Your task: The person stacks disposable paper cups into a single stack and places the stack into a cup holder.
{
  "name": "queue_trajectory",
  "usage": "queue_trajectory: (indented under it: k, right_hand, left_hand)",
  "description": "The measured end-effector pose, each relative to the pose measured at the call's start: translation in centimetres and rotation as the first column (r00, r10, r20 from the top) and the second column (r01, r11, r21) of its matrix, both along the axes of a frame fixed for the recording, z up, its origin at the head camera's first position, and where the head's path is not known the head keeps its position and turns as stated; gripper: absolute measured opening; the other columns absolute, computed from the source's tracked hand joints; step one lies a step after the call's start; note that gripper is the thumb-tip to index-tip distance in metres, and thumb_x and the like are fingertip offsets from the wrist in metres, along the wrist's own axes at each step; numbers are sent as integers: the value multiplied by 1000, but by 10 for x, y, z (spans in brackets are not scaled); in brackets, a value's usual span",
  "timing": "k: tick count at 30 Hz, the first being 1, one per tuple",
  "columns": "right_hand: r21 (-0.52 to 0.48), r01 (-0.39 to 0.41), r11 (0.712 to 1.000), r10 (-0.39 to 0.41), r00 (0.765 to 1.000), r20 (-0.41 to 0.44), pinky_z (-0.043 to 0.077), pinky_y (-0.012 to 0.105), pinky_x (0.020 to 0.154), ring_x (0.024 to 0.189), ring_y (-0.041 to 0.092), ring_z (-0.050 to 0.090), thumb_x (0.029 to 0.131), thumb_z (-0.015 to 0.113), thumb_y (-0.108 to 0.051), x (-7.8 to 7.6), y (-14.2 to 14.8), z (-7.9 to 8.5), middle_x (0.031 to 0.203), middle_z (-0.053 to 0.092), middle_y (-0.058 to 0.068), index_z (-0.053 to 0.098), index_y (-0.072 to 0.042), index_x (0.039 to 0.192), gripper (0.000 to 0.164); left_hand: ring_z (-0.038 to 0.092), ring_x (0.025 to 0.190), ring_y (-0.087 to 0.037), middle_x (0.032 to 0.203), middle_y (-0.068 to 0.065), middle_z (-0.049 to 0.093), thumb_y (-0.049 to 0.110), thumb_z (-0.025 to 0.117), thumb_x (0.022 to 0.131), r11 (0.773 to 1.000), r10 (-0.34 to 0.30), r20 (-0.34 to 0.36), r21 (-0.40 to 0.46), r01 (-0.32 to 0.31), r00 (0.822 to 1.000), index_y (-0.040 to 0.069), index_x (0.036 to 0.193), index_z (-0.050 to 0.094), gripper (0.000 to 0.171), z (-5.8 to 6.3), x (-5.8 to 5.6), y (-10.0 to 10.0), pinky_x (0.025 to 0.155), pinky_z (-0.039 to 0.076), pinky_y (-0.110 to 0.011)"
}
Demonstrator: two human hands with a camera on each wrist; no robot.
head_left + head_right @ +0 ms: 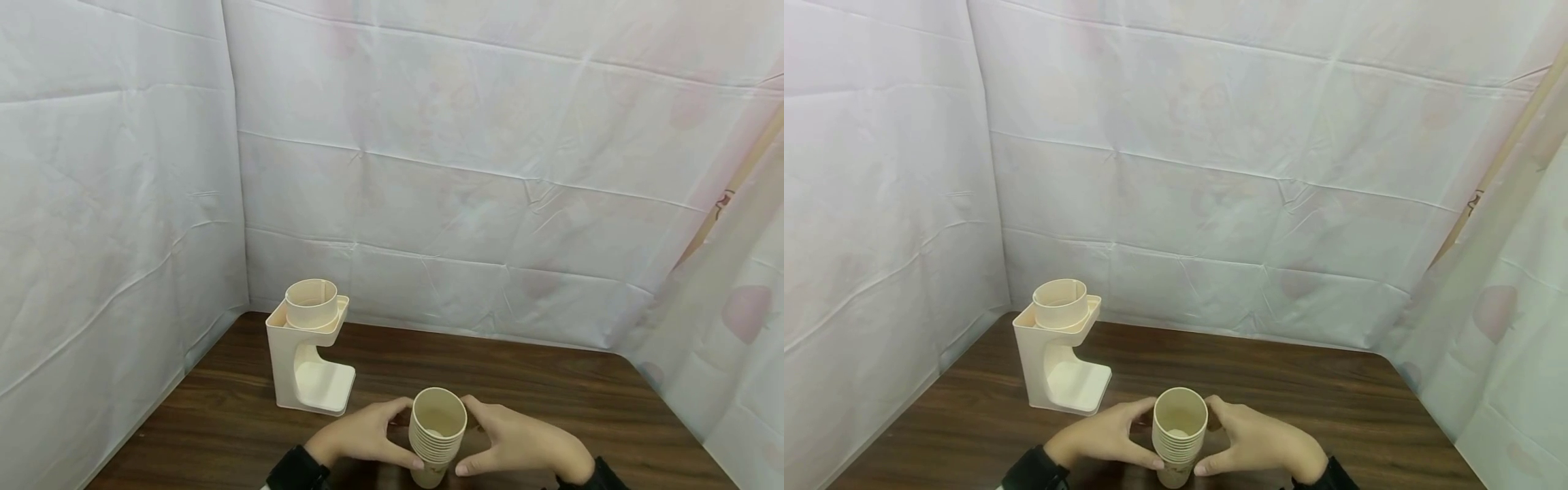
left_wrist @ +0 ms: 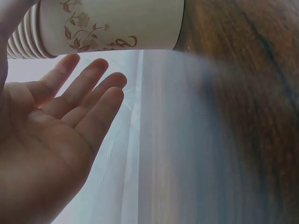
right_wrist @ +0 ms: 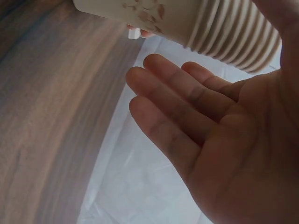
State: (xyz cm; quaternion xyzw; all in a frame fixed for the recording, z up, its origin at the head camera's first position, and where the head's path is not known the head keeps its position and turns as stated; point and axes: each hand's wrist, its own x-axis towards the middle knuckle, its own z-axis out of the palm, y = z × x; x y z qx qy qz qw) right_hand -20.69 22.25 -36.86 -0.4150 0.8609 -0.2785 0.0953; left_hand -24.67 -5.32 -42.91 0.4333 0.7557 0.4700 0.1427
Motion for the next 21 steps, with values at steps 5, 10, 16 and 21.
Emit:
queue_trajectory:
  k: [5,10,16,21]
  right_hand:
    - [-26,-55,998,55,998,-2,50,39,89,112,14,52,85,65,-42,-2,-3,-8,123,58,-4,35,-14,133,63]
    - [-47,-71,996,72,997,7,49,40,91,115,15,50,88,63,-39,-1,-7,-12,125,57,-6,31,-16,138,64]
    - [-54,-64,996,65,998,19,50,40,89,115,16,50,89,61,-39,0,-8,-13,126,56,-7,31,-16,138,62]
    - [-49,-58,997,58,998,-2,53,41,84,109,12,53,89,61,-38,0,-8,-14,122,58,-8,33,-15,135,59]
  left_hand:
    - [51,111,-8,121,6,58,39,76,76,1000,2,-18,1,-2,1000,20,126,46,61,3,0,0,96,44,-30]
    - [52,109,-8,121,5,58,36,76,77,1000,-15,0,15,15,1000,19,126,46,60,2,0,0,94,45,-27]
    - [55,105,-8,116,6,59,35,75,77,999,-21,27,31,20,999,18,124,46,57,1,-1,1,93,47,-27]
    - [56,103,-8,113,7,59,33,75,78,999,-25,52,32,24,998,18,125,46,57,0,-2,1,91,48,-26]
